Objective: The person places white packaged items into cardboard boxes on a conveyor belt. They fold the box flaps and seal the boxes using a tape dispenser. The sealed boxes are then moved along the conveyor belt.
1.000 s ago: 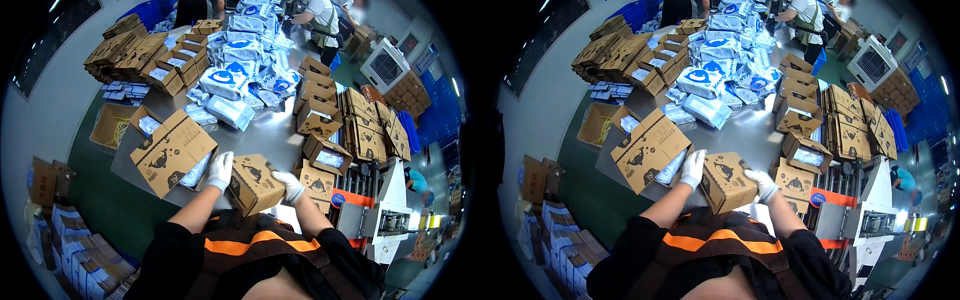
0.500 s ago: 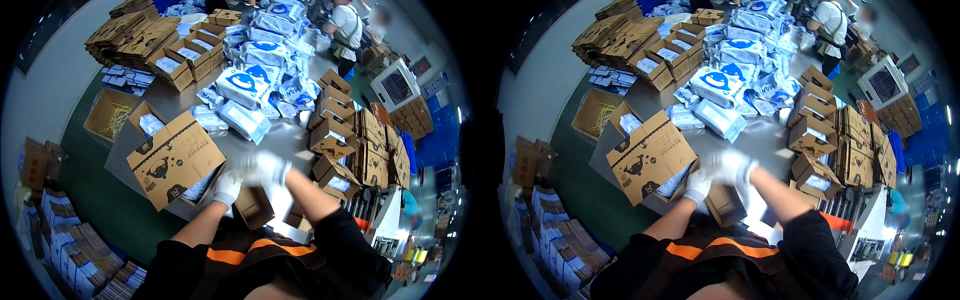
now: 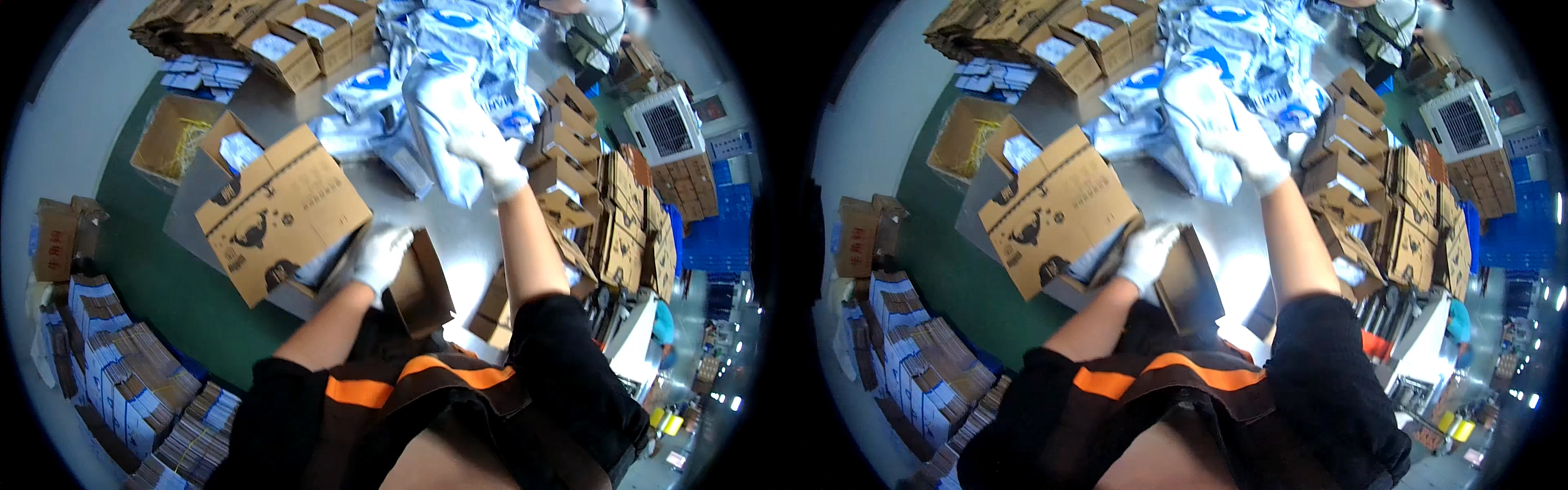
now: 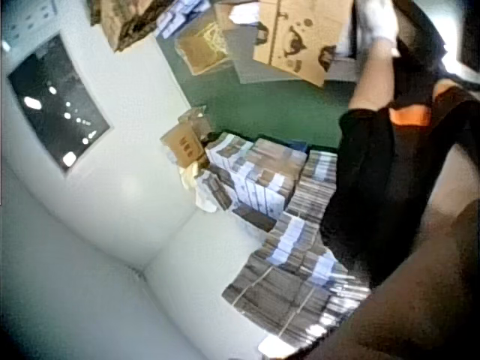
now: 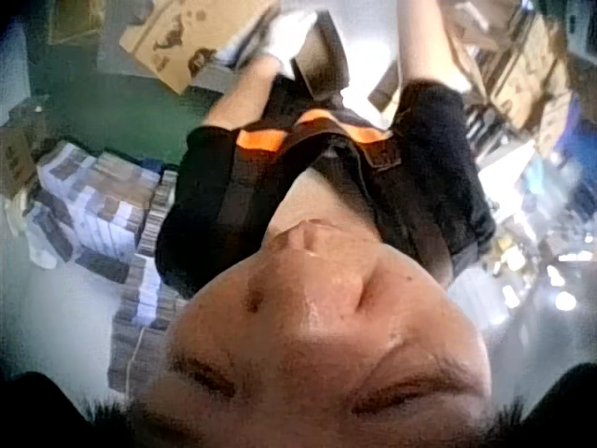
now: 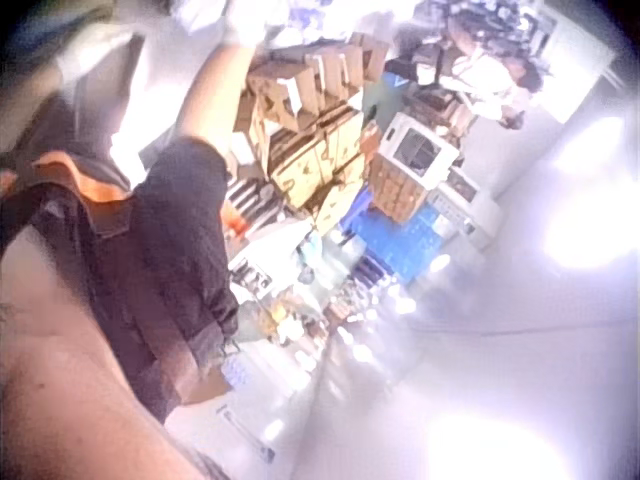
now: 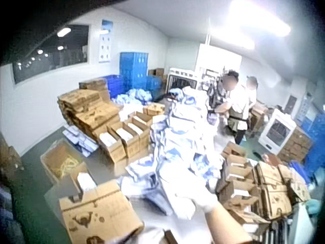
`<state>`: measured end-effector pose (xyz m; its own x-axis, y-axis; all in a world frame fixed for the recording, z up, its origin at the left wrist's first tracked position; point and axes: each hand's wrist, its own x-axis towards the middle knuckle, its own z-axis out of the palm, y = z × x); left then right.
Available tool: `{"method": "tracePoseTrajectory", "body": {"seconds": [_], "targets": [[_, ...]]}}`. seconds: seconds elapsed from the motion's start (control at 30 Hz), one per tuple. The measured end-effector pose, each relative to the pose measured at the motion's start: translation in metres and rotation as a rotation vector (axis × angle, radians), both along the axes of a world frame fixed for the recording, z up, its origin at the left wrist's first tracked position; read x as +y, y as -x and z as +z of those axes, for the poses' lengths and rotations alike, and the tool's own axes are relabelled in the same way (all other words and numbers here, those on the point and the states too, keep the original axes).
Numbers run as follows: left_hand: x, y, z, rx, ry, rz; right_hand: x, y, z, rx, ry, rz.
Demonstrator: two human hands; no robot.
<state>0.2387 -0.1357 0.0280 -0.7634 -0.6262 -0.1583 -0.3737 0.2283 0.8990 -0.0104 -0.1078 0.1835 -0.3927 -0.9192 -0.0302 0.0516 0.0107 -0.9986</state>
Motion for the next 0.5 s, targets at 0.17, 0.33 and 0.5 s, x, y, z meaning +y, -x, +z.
{"method": "tracePoseTrajectory", "body": {"seconds": [0.17, 0.33, 0.5], "targets": [[-0.016, 0.012, -0.104, 0.582, -1.311, -0.050, 0.168, -0.116, -0.060, -0.359, -0.186, 0.166], [-0.002, 0.013, 0.002, 0.051, -0.506, -0.171, 0.221, -0.173, -0.086, 0.266, -0.533, -0.054], [0.011, 0.014, 0.009, 0.094, -0.490, -0.166, 0.190, -0.200, -0.134, 1.118, -0.772, 0.054]]}}
